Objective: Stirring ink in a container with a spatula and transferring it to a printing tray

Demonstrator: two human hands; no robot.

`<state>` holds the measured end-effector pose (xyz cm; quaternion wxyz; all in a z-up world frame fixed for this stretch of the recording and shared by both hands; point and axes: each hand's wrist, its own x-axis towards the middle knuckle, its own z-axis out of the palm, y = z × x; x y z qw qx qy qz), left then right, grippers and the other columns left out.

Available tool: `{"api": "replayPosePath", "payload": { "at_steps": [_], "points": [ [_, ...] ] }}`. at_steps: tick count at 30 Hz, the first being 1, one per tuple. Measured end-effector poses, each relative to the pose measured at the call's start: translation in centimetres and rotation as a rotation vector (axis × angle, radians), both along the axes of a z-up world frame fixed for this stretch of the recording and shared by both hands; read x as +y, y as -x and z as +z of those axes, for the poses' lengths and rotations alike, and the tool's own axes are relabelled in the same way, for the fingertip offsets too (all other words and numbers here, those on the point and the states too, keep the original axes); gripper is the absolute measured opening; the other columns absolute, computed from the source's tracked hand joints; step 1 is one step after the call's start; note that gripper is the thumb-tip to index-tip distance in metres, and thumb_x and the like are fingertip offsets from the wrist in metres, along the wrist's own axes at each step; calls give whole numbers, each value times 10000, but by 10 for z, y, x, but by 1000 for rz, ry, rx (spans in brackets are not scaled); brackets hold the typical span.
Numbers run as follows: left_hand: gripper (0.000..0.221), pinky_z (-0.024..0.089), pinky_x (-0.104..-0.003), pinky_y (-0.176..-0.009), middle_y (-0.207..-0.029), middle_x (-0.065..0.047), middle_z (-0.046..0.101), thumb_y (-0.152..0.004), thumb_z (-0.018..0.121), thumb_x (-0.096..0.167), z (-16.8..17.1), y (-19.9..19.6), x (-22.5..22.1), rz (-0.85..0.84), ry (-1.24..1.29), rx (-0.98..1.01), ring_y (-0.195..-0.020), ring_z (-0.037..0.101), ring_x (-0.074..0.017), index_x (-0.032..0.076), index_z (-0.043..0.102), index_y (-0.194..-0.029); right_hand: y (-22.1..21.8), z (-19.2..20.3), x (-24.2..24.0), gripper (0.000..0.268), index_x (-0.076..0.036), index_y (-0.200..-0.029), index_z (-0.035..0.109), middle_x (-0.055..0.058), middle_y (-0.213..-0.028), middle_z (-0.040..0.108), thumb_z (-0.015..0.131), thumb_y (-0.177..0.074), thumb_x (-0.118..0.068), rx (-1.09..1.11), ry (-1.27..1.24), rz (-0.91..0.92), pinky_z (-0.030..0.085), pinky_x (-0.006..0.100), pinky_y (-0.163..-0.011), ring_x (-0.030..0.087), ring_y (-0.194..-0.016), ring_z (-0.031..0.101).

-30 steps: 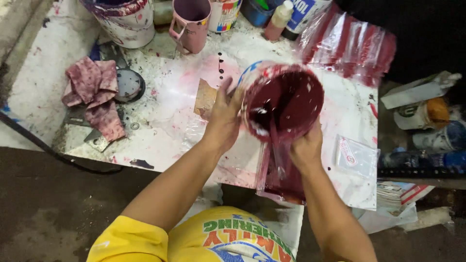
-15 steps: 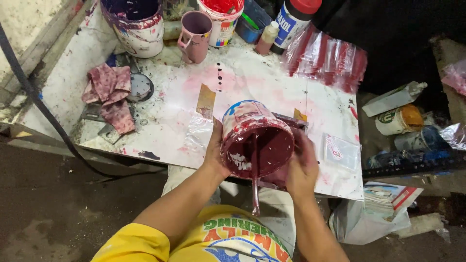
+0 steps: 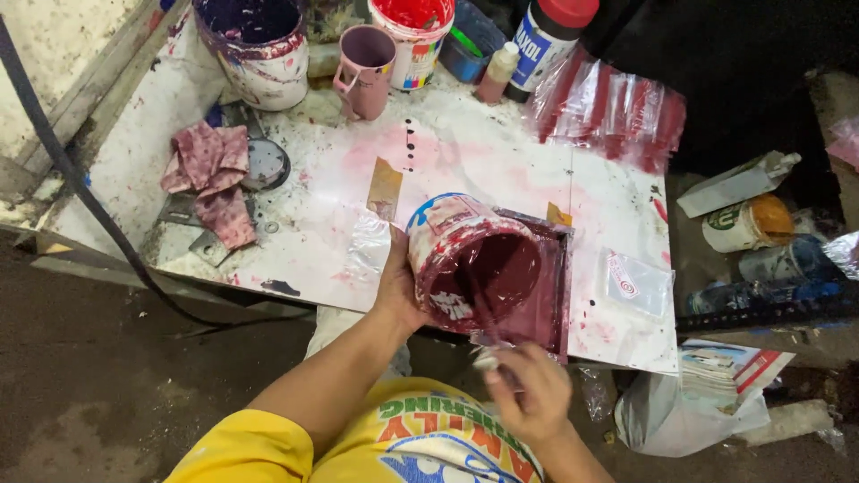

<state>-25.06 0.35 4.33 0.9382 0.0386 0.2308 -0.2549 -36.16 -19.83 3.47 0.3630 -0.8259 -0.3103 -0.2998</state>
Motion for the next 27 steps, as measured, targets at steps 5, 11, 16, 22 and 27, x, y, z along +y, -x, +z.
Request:
{"api": "replayPosePath", "payload": {
  "at_steps": [5, 11, 16, 22, 27],
  "points": [
    [1083, 510, -573, -1045, -1290, -197, 646, -528, 817, 667, -38, -7, 4, -52, 24, -121, -1198, 618, -396, 106, 556, -1417, -3, 47, 6, 263, 7, -904, 674, 115, -733, 683, 642, -926, -253, 140, -127, -92, 416, 267, -480, 171, -530, 557],
    [1057, 541, -546, -1016, -1253, -195, 666, -544, 840, 632, -45, -10, 4, -80, -16, -102, -1146, 649, -382, 94, 562, -1410, -10, 46, 0, 229, 22, -953, 700, 96, -661, 642, 643, -930, -199, 131, -139, -99, 332, 253, -457, 141, -490, 467],
    [1068, 531, -542, -1032, -1301, -215, 640, -558, 827, 614, -48, -17, 4, -23, -37, -90, -1173, 628, -374, 82, 543, -1439, -16, 57, -4, 194, -19, -1021, 745, 108, -771, 645, 664, -921, -164, 133, -32, -143, 403, 248, -492, 151, -529, 537],
    [1002, 507, -551, -1049, -1284, -179, 658, -526, 797, 610, -40, -19, 7, -70, -136, 20, -1172, 623, -365, 117, 602, -1376, -21, 56, -7, 171, -46, -957, 726, 65, -749, 661, 675, -923, -206, 207, 74, -76, 432, 263, -475, 147, -517, 549],
    [799, 562, -511, -919, -1162, -160, 706, -597, 816, 514, -40, -23, 11, -45, -198, 114, -1047, 663, -340, 124, 665, -1277, -24, 49, -14, 231, -44, -1033, 757, 49, -693, 613, 669, -929, -231, 250, -4, -113, 338, 253, -460, 123, -520, 451]
  ]
}}
